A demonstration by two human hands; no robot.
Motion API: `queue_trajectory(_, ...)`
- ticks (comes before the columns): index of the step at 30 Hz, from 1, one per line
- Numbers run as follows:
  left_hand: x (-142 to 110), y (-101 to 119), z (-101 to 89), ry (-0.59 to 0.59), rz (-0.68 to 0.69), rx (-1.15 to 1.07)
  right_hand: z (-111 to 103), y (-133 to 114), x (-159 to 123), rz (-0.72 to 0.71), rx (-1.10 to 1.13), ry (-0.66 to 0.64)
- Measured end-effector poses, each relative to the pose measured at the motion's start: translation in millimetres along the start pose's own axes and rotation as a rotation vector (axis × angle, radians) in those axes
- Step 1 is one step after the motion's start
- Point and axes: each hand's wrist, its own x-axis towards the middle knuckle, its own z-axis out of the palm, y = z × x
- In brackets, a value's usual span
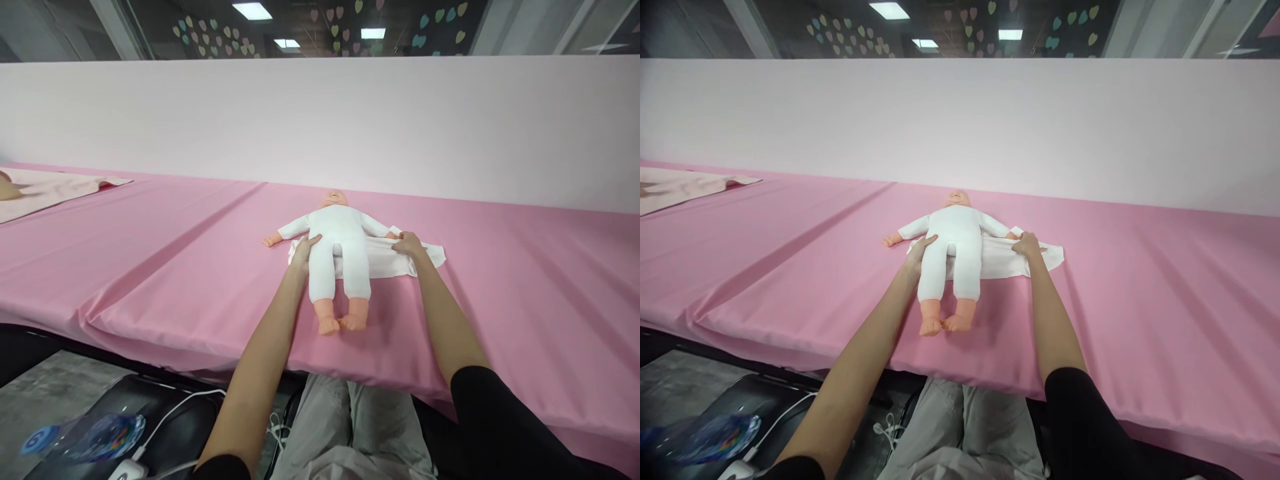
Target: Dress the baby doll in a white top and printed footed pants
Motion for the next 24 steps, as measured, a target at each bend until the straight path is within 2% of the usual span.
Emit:
queue_trajectory(18, -1, 0, 1.9, -0.067, 0.042, 0.017, 0, -14, -12, 0.056, -0.080, -0.021)
queue_trajectory(24, 0, -1, 1.5, -0.026, 0.044, 0.044, 0, -13, -10, 0.086, -0.046, -0.004)
